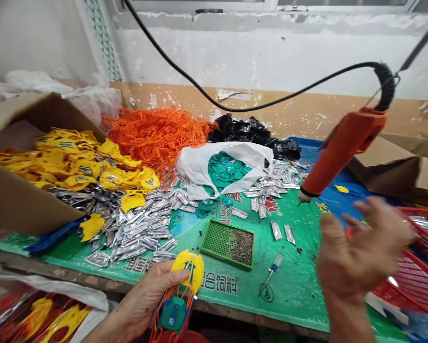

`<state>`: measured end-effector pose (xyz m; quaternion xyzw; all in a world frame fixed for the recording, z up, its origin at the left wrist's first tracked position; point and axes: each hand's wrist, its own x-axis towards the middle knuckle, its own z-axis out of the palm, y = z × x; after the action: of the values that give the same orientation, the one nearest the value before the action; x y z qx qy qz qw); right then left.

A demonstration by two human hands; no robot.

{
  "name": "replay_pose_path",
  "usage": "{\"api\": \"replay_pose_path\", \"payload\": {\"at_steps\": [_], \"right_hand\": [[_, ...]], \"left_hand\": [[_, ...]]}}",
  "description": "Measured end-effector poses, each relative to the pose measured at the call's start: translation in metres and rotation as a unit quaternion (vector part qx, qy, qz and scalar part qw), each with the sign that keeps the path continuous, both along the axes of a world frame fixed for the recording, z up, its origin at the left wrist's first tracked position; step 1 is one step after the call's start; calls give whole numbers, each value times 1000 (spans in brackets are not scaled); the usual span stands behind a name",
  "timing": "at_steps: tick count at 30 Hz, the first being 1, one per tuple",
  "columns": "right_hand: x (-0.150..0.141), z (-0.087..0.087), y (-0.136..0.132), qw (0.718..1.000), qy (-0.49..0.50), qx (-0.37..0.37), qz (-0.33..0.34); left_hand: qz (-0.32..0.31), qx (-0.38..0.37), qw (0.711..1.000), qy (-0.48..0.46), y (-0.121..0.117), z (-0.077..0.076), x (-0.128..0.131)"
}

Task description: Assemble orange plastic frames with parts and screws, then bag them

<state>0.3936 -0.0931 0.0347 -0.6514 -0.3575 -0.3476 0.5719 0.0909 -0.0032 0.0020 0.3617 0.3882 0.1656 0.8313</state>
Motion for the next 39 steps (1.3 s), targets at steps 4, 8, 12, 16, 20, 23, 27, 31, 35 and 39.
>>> {"api": "replay_pose_path", "payload": {"at_steps": [4, 8, 12, 16, 20, 23, 27, 31, 35, 39], "right_hand": [[45, 48, 31, 983, 104, 42, 148], [53, 79, 70, 943, 213, 26, 255], [40, 84, 106, 913, 319, 18, 254], [18, 73, 135, 890, 328, -3, 316], [-18, 62, 140, 854, 336, -15, 397], [-46, 52, 128, 821, 359, -80, 436], [-68, 30, 111, 822, 386, -86, 410], [-74, 8, 106, 846, 392, -45, 358], [-74, -2, 108, 863, 384, -11, 328], [-75, -5, 108, 866, 380, -18, 325]], "left_hand": [[14, 4, 1000, 1, -3, 2, 0], [19, -10, 1000, -6, -6, 0, -1], [24, -42, 999, -22, -7, -3, 1], [30, -61, 998, -14, -5, -8, -2], [32, -60, 998, -8, -2, -13, -6], [31, -59, 998, -7, -1, -13, -5], [31, -65, 997, -11, -2, -8, 2], [31, -64, 997, -6, -4, -5, 7], [31, -61, 998, 5, -5, -5, 8], [28, -63, 998, 8, -6, -5, 8]]}}
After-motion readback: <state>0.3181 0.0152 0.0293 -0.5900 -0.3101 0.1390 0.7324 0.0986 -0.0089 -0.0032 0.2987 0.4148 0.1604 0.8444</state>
